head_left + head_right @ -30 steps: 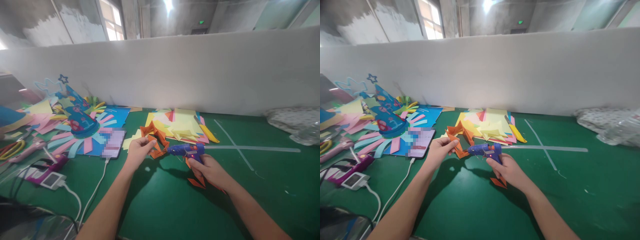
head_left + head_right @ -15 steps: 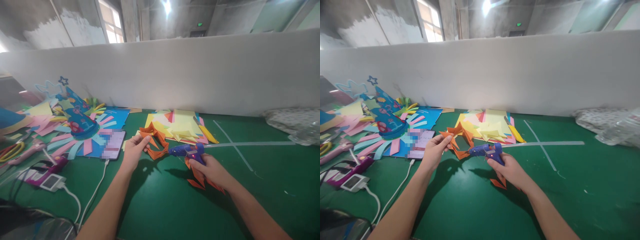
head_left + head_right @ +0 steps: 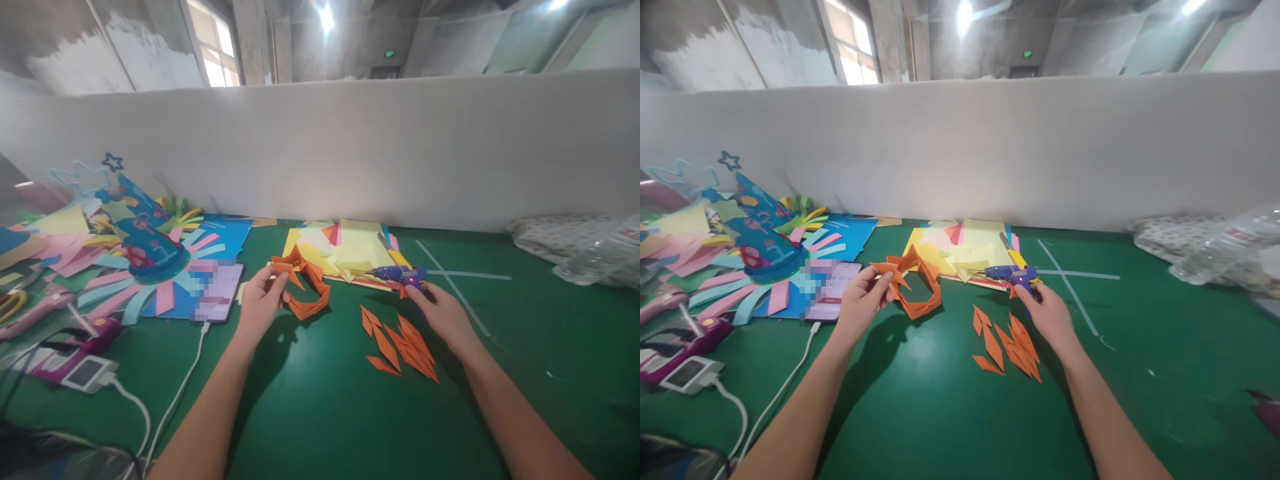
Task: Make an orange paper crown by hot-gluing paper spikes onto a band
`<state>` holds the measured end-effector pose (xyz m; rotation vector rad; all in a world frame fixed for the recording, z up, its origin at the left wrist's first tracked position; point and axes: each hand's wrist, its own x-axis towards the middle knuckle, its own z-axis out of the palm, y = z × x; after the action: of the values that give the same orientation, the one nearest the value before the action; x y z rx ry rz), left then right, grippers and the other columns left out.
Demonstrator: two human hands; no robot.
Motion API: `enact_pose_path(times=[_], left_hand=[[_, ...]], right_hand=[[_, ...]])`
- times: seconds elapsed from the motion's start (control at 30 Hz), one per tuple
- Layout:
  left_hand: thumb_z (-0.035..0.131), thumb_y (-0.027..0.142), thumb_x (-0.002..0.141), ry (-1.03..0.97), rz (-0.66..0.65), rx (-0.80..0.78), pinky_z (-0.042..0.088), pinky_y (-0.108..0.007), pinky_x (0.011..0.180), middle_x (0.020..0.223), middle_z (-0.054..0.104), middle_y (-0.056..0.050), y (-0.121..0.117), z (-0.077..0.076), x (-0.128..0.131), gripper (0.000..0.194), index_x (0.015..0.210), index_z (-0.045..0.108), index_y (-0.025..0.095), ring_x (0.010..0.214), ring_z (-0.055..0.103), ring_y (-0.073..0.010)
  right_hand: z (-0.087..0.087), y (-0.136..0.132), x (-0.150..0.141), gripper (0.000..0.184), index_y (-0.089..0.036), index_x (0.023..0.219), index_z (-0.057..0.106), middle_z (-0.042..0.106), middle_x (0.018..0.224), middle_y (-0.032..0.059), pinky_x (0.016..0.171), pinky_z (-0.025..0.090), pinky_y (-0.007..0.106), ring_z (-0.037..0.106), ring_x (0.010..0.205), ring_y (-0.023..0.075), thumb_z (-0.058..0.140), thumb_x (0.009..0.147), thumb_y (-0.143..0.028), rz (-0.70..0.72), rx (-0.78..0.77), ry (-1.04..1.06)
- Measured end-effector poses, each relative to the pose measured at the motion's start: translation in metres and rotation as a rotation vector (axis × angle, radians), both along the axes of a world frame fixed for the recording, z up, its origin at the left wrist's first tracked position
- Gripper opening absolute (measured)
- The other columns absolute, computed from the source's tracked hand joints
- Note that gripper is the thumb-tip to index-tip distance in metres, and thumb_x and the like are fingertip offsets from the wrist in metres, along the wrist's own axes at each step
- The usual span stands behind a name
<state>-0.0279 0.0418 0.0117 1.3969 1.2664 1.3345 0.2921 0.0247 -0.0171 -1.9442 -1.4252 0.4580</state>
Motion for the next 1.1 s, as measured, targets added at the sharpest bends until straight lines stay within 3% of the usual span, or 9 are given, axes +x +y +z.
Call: enact_pose_path(times=[0.23, 0.33, 0.43, 0.57, 0.67, 0.73, 0.83, 0.93, 1.1], left_hand=[[0.054, 0.035, 0.08, 0.202, 0.052, 0.092, 0.034, -0.02, 0.046, 0.046, 0.044, 0.006, -0.001, -0.001, -0.001, 0.019, 0.087, 0.063, 0.02, 0.042, 0.045, -0.0091], [0.054, 0.034, 0.079, 0.245, 0.059, 0.124, 0.034, -0.021, 0.047, 0.048, 0.047, 0.005, -0.001, -0.002, -0.002, 0.019, 0.086, 0.065, 0.02, 0.043, 0.045, -0.0096], [0.054, 0.034, 0.079, 0.265, 0.047, 0.135, 0.034, -0.022, 0.047, 0.05, 0.05, 0.004, -0.001, -0.001, -0.002, 0.019, 0.086, 0.065, 0.02, 0.043, 0.044, -0.0097], [0.053, 0.032, 0.08, 0.312, 0.022, 0.143, 0.035, -0.022, 0.049, 0.056, 0.056, 0.002, -0.002, 0.001, 0.0, 0.019, 0.085, 0.066, 0.019, 0.045, 0.044, -0.0102], [0.053, 0.03, 0.079, 0.324, 0.006, 0.16, 0.035, -0.022, 0.049, 0.059, 0.059, 0.0, -0.004, 0.001, 0.001, 0.017, 0.084, 0.067, 0.02, 0.047, 0.046, -0.0105], [0.053, 0.029, 0.079, 0.319, -0.01, 0.17, 0.034, -0.021, 0.049, 0.062, 0.061, 0.0, -0.004, 0.0, 0.0, 0.018, 0.084, 0.067, 0.02, 0.047, 0.046, -0.0104], [0.051, 0.029, 0.08, 0.349, -0.034, 0.19, 0.034, -0.021, 0.048, 0.066, 0.063, -0.001, -0.004, -0.002, -0.001, 0.019, 0.085, 0.068, 0.021, 0.047, 0.046, -0.0102], [0.051, 0.028, 0.08, 0.394, -0.066, 0.209, 0.035, -0.021, 0.049, 0.064, 0.063, 0.0, -0.003, -0.004, -0.002, 0.019, 0.085, 0.068, 0.022, 0.048, 0.047, -0.0108], [0.049, 0.025, 0.081, 0.425, -0.163, 0.211, 0.038, -0.021, 0.052, 0.068, 0.066, -0.001, -0.003, -0.005, -0.001, 0.02, 0.087, 0.068, 0.022, 0.054, 0.053, -0.0127]], right_hand=[[-0.02, 0.008, 0.014, 0.041, -0.016, 0.083, 0.062, 0.065, 0.095, 0.0151, 0.069, 0.042, 0.035, 0.059, 0.087, 0.0285, 0.041, 0.079, -0.051, 0.023, -0.035, -0.325], [-0.013, 0.006, 0.009, 0.034, -0.017, 0.08, 0.058, 0.064, 0.086, 0.0144, 0.067, 0.042, 0.034, 0.059, 0.08, 0.027, 0.047, 0.077, -0.049, -0.001, 0.054, -0.402], [0.008, -0.006, -0.018, 0.032, -0.019, 0.082, 0.052, 0.062, 0.078, 0.009, 0.062, 0.04, 0.031, 0.057, 0.071, 0.0228, 0.052, 0.076, -0.049, 0.04, 0.144, -0.343], [0.034, -0.023, -0.082, 0.032, -0.023, 0.107, 0.047, 0.061, 0.065, -0.0027, 0.055, 0.037, 0.025, 0.056, 0.058, 0.0156, 0.047, 0.083, -0.044, 0.444, -0.021, -0.051], [0.035, -0.023, -0.122, 0.04, -0.027, 0.121, 0.045, 0.058, 0.056, -0.0059, 0.051, 0.033, 0.023, 0.055, 0.052, 0.0147, 0.049, 0.083, -0.039, 0.628, -0.116, -0.008], [0.029, -0.017, -0.139, 0.042, -0.026, 0.123, 0.044, 0.057, 0.052, -0.0064, 0.05, 0.031, 0.023, 0.055, 0.051, 0.0147, 0.05, 0.083, -0.036, 0.642, -0.151, 0.003], [0.021, -0.007, -0.151, 0.035, -0.024, 0.116, 0.05, 0.057, 0.049, -0.0053, 0.05, 0.029, 0.023, 0.056, 0.052, 0.0153, 0.05, 0.083, -0.036, 0.605, -0.17, -0.026], [0.016, -0.002, -0.155, 0.023, -0.023, 0.094, 0.058, 0.058, 0.05, -0.0041, 0.051, 0.03, 0.023, 0.057, 0.054, 0.0156, 0.051, 0.082, -0.041, 0.609, -0.174, -0.044], [0.012, -0.002, -0.154, 0.026, -0.022, 0.077, 0.055, 0.059, 0.054, -0.003, 0.05, 0.03, 0.023, 0.057, 0.054, 0.015, 0.051, 0.081, -0.048, 0.578, -0.156, -0.055]])
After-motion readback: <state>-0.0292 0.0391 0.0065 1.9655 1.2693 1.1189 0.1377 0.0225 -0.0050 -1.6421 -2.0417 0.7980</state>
